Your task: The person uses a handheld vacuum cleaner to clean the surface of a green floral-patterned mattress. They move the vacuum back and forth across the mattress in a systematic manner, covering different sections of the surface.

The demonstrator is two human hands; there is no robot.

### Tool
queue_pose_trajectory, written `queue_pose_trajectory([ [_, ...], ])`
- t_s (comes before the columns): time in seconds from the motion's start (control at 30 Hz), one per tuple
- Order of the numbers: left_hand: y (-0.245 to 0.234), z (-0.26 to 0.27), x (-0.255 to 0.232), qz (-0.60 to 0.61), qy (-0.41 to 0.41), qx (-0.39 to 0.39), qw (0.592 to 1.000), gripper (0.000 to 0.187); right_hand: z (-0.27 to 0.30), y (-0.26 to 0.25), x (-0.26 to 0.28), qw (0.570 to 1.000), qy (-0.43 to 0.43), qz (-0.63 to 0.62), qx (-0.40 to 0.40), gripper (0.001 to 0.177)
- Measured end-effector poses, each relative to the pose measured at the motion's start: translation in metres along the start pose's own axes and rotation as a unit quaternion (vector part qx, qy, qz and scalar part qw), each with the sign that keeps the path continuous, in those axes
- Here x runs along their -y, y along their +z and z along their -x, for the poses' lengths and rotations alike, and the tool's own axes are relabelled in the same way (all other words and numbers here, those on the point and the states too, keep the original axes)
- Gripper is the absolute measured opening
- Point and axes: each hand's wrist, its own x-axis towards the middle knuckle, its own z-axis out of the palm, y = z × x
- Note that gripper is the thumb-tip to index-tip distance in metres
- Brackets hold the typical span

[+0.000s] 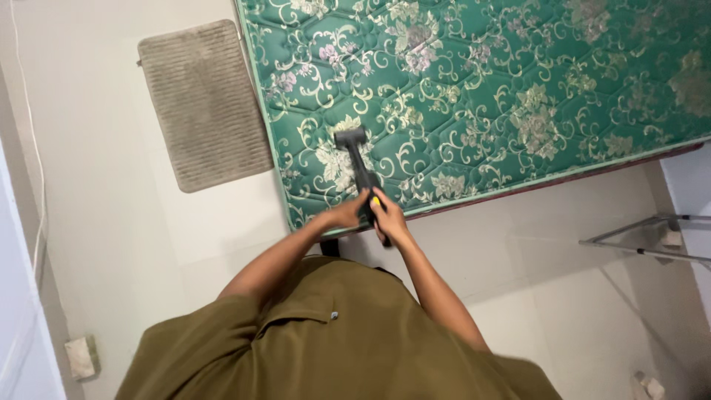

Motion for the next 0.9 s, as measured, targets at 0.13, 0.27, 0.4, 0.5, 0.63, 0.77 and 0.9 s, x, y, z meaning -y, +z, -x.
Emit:
queue_pose_trajectory([
  [0.13,-0.062,-0.028,0.019,-0.012,-0.123,-0.048,0.991,0.1,-0.067,0.031,0.04,0.992,0.077,-0.102,-0.015,0.052],
  [0.27,-0.064,-0.022,0.018,-0.003,-0.073,-0.073,0.995,0.095,-0.058,0.04,0.054,0.994,0.068,-0.077,-0.036,0.053],
  [0.4,-0.014,0.027,-0.003,0.072,-0.021,-0.01,0.997,0.108,0.017,0.025,0.058,0.979,0.174,-0.105,-0.01,0.053],
  [0.5,0.015,0.041,-0.018,0.123,-0.003,-0.038,0.992,0.108,0.034,0.02,0.063,0.976,0.194,-0.091,-0.024,0.054],
  [0.63,-0.016,-0.005,-0.003,0.088,0.026,-0.138,0.986,0.117,-0.033,0.032,0.061,0.989,0.127,-0.077,-0.022,0.052],
  [0.77,-0.082,-0.062,0.019,0.044,-0.04,-0.167,0.984,0.117,-0.117,0.036,0.076,0.99,0.107,-0.087,-0.03,0.053],
  [0.9,-0.117,-0.078,0.032,-0.007,-0.151,-0.053,0.987,0.098,-0.133,0.02,0.087,0.988,0.108,-0.107,-0.017,0.054],
])
